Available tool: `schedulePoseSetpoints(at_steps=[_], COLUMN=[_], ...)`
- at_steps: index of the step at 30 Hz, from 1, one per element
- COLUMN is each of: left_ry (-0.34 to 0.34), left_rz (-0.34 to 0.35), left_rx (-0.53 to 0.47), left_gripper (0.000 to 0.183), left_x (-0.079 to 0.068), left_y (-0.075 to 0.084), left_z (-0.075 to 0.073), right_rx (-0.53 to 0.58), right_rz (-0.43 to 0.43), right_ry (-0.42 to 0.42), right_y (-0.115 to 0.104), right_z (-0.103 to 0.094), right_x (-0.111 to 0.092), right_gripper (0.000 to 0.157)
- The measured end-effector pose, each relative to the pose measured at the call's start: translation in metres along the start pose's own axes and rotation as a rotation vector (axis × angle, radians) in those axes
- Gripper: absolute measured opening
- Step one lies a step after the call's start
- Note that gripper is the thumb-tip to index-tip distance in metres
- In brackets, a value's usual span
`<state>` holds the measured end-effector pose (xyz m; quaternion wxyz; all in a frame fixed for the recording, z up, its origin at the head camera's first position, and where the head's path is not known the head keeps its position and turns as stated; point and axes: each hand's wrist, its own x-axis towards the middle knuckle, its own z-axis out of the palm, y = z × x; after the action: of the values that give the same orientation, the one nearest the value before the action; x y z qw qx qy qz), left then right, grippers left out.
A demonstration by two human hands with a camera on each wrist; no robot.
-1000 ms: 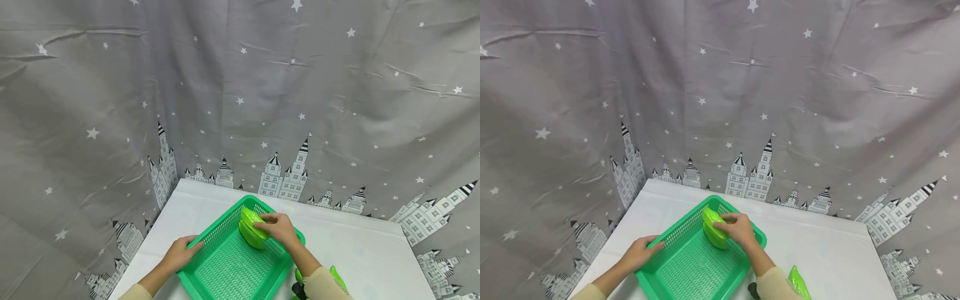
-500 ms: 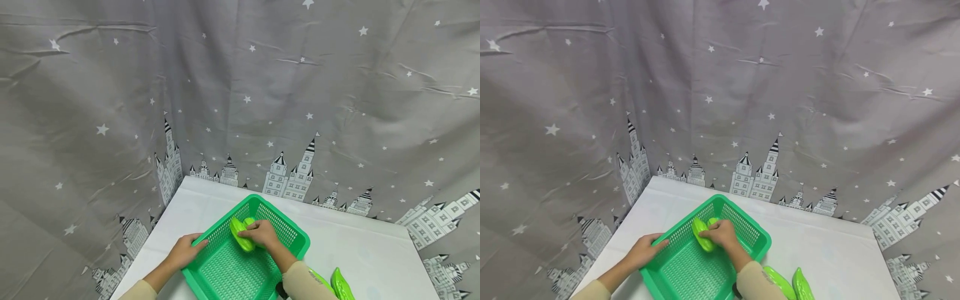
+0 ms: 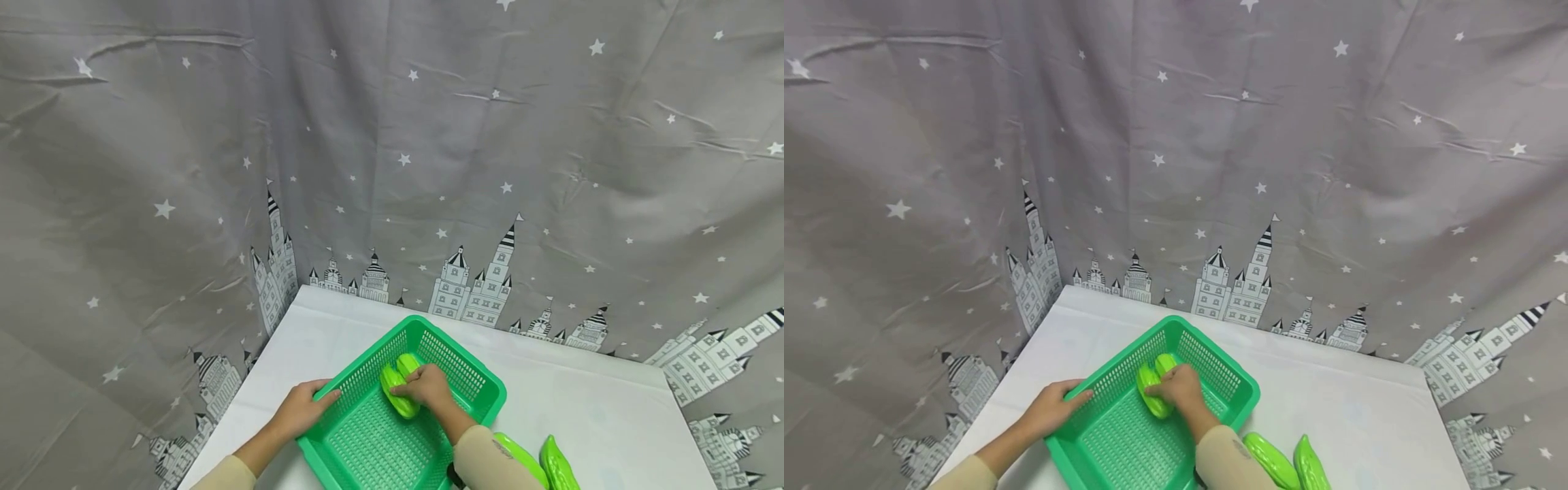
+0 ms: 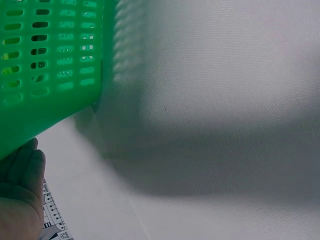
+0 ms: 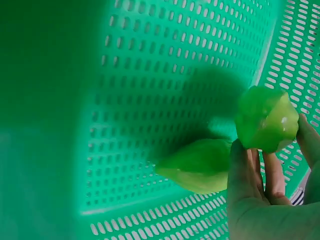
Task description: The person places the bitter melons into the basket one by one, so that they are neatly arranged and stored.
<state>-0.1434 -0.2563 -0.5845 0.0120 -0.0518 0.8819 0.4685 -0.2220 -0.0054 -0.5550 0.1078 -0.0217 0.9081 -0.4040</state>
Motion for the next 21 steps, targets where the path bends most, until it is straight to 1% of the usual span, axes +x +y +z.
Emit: schedulePoseSetpoints(at_steps=[2,4,8,13,15,17,21], left_ry=[-0.001,-0.004,0.002,-0.006,-0.014,-0.016,-0.013], left_rz=[0.0,0.0,0.002,0.005,0.005,0.003,0.0], left_rx=[-0.005,-0.009,-0.004,-0.009,-0.016,-0.017,-0.019], left_gripper=[0.038,0.038,0.038,0.037,0.037,0.037,0.037], left_x=[0.0,0.0,0.0,0.0,0.0,0.0,0.0], left_y=[-0.001,-0.001,-0.001,0.0,0.0,0.001,0.0], left_z=[-0.001,-0.002,-0.002,-0.001,-0.001,0.0,-0.001], right_rx=[-0.041,-0.086,-0.149,-0.169,-0.186,-0.211,-0.281], right_rz=[0.002,0.012,0.03,0.064,0.049,0.011,-0.063], right_ry=[-0.007,-0.008,-0.008,-0.019,-0.027,-0.032,-0.041], right_y=[-0.004,-0.01,-0.021,-0.02,-0.016,-0.014,-0.013], right_z=[0.003,0.005,0.005,0.006,0.008,0.01,0.013], right_x=[0.002,0.003,0.005,0.006,0.006,0.006,0.008], right_gripper=[0.046,0.051,0.044,0.048,0.052,0.053,0.044])
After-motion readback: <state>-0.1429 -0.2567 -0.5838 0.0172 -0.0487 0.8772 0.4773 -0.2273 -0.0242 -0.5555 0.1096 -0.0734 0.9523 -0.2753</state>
